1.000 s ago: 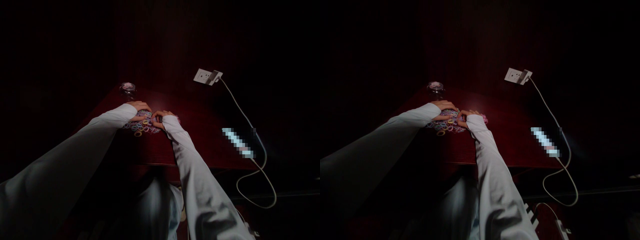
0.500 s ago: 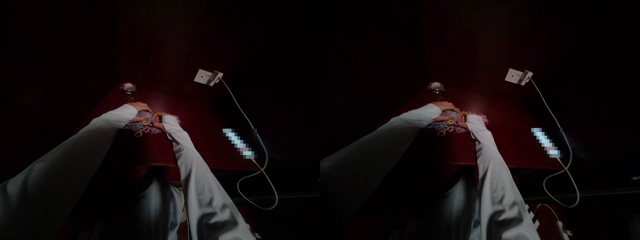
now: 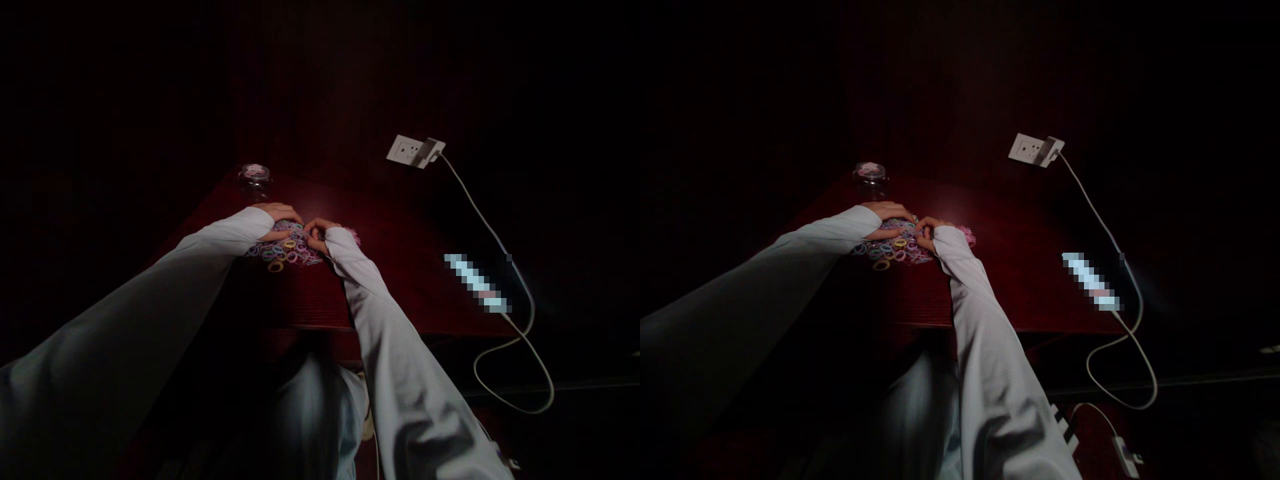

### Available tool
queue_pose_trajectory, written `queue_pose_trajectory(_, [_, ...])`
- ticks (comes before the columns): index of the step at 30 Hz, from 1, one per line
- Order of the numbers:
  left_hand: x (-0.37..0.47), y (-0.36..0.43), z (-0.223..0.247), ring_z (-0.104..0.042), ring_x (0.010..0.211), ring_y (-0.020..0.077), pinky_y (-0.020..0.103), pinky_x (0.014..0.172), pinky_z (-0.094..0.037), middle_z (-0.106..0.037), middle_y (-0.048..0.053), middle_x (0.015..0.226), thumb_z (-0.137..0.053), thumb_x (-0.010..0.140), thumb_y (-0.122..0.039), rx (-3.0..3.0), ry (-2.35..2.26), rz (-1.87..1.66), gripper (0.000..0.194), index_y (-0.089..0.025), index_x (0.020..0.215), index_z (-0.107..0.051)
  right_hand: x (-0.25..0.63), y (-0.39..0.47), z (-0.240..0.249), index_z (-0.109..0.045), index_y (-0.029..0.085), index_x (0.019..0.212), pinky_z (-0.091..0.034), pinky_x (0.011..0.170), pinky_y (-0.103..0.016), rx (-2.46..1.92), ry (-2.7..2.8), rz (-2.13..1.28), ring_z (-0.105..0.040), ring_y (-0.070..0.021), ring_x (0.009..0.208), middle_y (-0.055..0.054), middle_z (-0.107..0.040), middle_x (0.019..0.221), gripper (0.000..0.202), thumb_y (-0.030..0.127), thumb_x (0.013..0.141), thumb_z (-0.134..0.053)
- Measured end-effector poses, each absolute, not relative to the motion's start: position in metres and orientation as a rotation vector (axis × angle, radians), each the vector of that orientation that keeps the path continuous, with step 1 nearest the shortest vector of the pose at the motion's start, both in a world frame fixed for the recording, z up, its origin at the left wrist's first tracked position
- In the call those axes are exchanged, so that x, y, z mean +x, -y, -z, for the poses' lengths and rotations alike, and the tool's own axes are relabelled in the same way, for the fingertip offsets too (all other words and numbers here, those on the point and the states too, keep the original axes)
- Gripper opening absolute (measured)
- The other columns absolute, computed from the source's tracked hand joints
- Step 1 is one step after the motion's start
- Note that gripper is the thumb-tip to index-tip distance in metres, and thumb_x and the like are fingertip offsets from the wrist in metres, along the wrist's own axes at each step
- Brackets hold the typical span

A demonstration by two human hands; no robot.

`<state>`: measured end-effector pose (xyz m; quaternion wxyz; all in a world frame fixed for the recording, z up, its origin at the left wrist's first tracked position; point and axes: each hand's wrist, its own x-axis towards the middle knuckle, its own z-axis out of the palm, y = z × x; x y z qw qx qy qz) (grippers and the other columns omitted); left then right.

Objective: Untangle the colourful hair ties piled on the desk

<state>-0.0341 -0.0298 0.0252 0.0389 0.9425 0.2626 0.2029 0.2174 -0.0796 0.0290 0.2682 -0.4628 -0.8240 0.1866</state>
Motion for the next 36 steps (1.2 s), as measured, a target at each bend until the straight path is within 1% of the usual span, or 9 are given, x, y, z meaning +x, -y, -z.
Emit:
queue_pose_trajectory(5, [-0.034,0.034,-0.026,-0.068,0.123,0.0236,0.037,0.109,-0.049,-0.074,0.007,0.134,-0.052,0.104,-0.038,2.896,-0.832,-0.634,0.04,-0.026,0.137,-0.07,0.218,0.082,-0.034,-0.076,0.024,0.105,-0.036,0.07,-0.024,-1.313,2.279,-0.509,-0.054,-0.0128,0.07,0.005,-0.067,0.078,0.022,0.035,0.086,-0.077])
queue_pose_trajectory(10, [-0.032,0.038,-0.028,-0.068,0.124,0.0241,0.037,0.11,-0.049,-0.075,0.007,0.133,-0.053,0.103,-0.038,2.903,-0.83,-0.652,0.039,-0.025,0.135,-0.071,0.217,0.09,-0.039,-0.077,0.024,0.106,-0.034,0.067,-0.024,-1.336,2.291,-0.539,-0.053,-0.0123,0.069,0.005,-0.067,0.078,0.023,0.039,0.089,-0.076])
queue_pose_trajectory(13, [-0.032,0.038,-0.028,-0.068,0.122,0.0231,0.036,0.109,-0.049,-0.075,0.006,0.131,-0.052,0.103,-0.038,2.907,-0.82,-0.664,0.037,-0.026,0.134,-0.071,0.214,0.091,-0.039,-0.076,0.023,0.103,-0.033,0.066,-0.024,-1.354,2.262,-0.554,-0.052,-0.0119,0.069,0.005,-0.065,0.077,0.022,0.04,0.088,-0.076])
queue_pose_trajectory(18, [-0.032,0.037,-0.027,-0.069,0.119,0.0231,0.036,0.108,-0.049,-0.075,0.008,0.129,-0.052,0.103,-0.037,2.905,-0.806,-0.672,0.038,-0.024,0.132,-0.072,0.21,0.087,-0.036,-0.075,0.023,0.097,-0.032,0.064,-0.024,-1.377,2.233,-0.581,-0.05,-0.0119,0.066,0.007,-0.061,0.071,0.021,0.041,0.086,-0.077])
queue_pose_trajectory(26, [-0.033,0.036,-0.024,-0.068,0.116,0.0232,0.035,0.104,-0.05,-0.075,0.006,0.128,-0.055,0.103,-0.037,2.918,-0.836,-0.711,0.035,-0.026,0.132,-0.071,0.211,0.085,-0.033,-0.073,0.022,0.092,-0.033,0.063,-0.023,-1.359,2.175,-0.67,-0.049,-0.0104,0.064,0.007,-0.06,0.071,0.021,0.04,0.083,-0.077])
queue_pose_trajectory(28, [-0.033,0.035,-0.024,-0.067,0.115,0.0239,0.036,0.105,-0.049,-0.074,0.007,0.131,-0.056,0.102,-0.037,2.93,-0.817,-0.737,0.036,-0.026,0.133,-0.071,0.211,0.083,-0.031,-0.072,0.022,0.09,-0.033,0.062,-0.022,-1.334,2.149,-0.718,-0.049,-0.0099,0.063,0.007,-0.059,0.071,0.022,0.041,0.08,-0.078])
queue_pose_trajectory(32, [-0.033,0.035,-0.027,-0.063,0.12,0.0256,0.04,0.107,-0.048,-0.069,0.009,0.142,-0.06,0.099,-0.035,2.934,-0.773,-0.852,0.038,-0.026,0.135,-0.069,0.212,0.076,-0.024,-0.068,0.022,0.086,-0.034,0.061,-0.022,-1.27,2.057,-0.819,-0.047,-0.0093,0.062,0.007,-0.058,0.071,0.023,0.041,0.076,-0.076])
queue_pose_trajectory(34, [-0.032,0.036,-0.029,-0.062,0.121,0.026,0.041,0.107,-0.048,-0.067,0.009,0.144,-0.061,0.098,-0.034,2.923,-0.769,-0.889,0.036,-0.026,0.133,-0.068,0.213,0.072,-0.019,-0.067,0.022,0.087,-0.033,0.06,-0.022,-1.25,2.001,-0.851,-0.046,-0.0092,0.062,0.008,-0.057,0.071,0.024,0.042,0.074,-0.076])
queue_pose_trajectory(36, [-0.032,0.038,-0.032,-0.062,0.119,0.0262,0.041,0.105,-0.048,-0.068,0.009,0.14,-0.064,0.096,-0.032,2.911,-0.778,-0.905,0.03,-0.025,0.125,-0.068,0.212,0.068,-0.015,-0.067,0.022,0.088,-0.031,0.059,-0.023,-1.231,1.944,-0.892,-0.044,-0.009,0.06,0.008,-0.055,0.07,0.025,0.042,0.074,-0.075])
